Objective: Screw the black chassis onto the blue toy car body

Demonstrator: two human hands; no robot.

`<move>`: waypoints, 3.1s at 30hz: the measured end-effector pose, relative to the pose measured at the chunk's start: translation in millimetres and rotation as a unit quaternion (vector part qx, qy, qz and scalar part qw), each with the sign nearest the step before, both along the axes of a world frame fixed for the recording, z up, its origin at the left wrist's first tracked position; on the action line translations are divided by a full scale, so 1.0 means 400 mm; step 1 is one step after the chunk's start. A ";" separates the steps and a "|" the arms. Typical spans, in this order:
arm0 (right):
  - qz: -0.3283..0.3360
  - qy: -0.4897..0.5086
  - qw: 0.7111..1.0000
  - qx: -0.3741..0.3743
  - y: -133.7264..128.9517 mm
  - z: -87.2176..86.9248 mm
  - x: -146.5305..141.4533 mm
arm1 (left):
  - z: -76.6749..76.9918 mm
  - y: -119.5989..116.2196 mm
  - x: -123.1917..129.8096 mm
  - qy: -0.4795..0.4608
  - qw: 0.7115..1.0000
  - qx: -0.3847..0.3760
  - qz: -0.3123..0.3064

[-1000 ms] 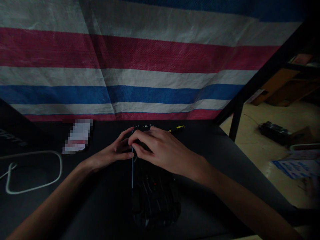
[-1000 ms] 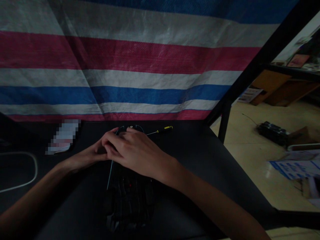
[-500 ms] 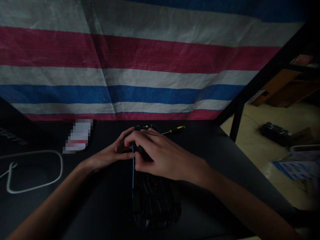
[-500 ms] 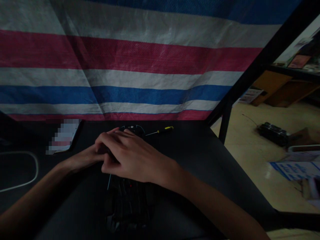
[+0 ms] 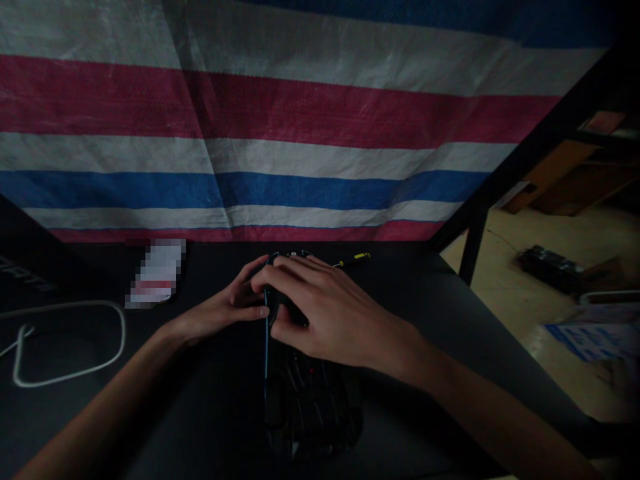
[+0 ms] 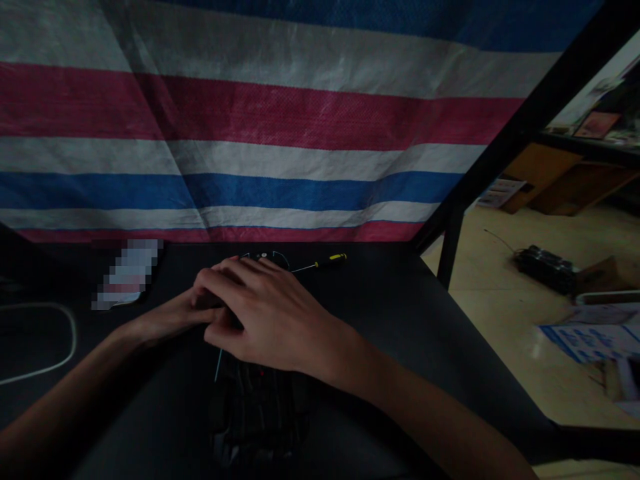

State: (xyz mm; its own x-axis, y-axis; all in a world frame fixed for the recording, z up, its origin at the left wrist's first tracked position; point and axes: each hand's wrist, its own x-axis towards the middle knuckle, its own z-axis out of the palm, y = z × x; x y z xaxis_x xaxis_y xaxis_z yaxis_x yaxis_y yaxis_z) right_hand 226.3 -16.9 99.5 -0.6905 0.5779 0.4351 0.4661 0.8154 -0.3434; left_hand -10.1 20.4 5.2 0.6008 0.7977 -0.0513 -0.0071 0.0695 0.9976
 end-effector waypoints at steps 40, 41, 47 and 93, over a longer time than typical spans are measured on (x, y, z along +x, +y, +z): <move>-0.006 -0.065 0.997 0.051 -0.026 0.005 -0.004 | 0.018 -0.005 0.003 0.002 1.000 -0.017 -0.011; 0.000 -0.064 0.996 0.056 -0.022 0.003 -0.003 | 0.015 -0.003 0.002 0.001 1.000 -0.014 -0.008; 0.022 -0.052 0.997 0.051 -0.019 0.008 -0.003 | 0.011 -0.003 0.002 0.012 1.000 0.007 -0.002; 0.014 -0.040 0.997 0.066 0.001 -0.006 -0.007 | 0.004 -0.006 0.001 0.016 1.000 0.012 -0.001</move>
State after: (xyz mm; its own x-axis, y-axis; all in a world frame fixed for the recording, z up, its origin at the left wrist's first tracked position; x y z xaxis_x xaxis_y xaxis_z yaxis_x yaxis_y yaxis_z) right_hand 223.4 -16.7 97.2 -0.7415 0.4988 0.4488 0.4636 0.8644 -0.1947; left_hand -9.8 18.1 6.6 0.6005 0.7980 -0.0508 0.0242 0.0454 0.9987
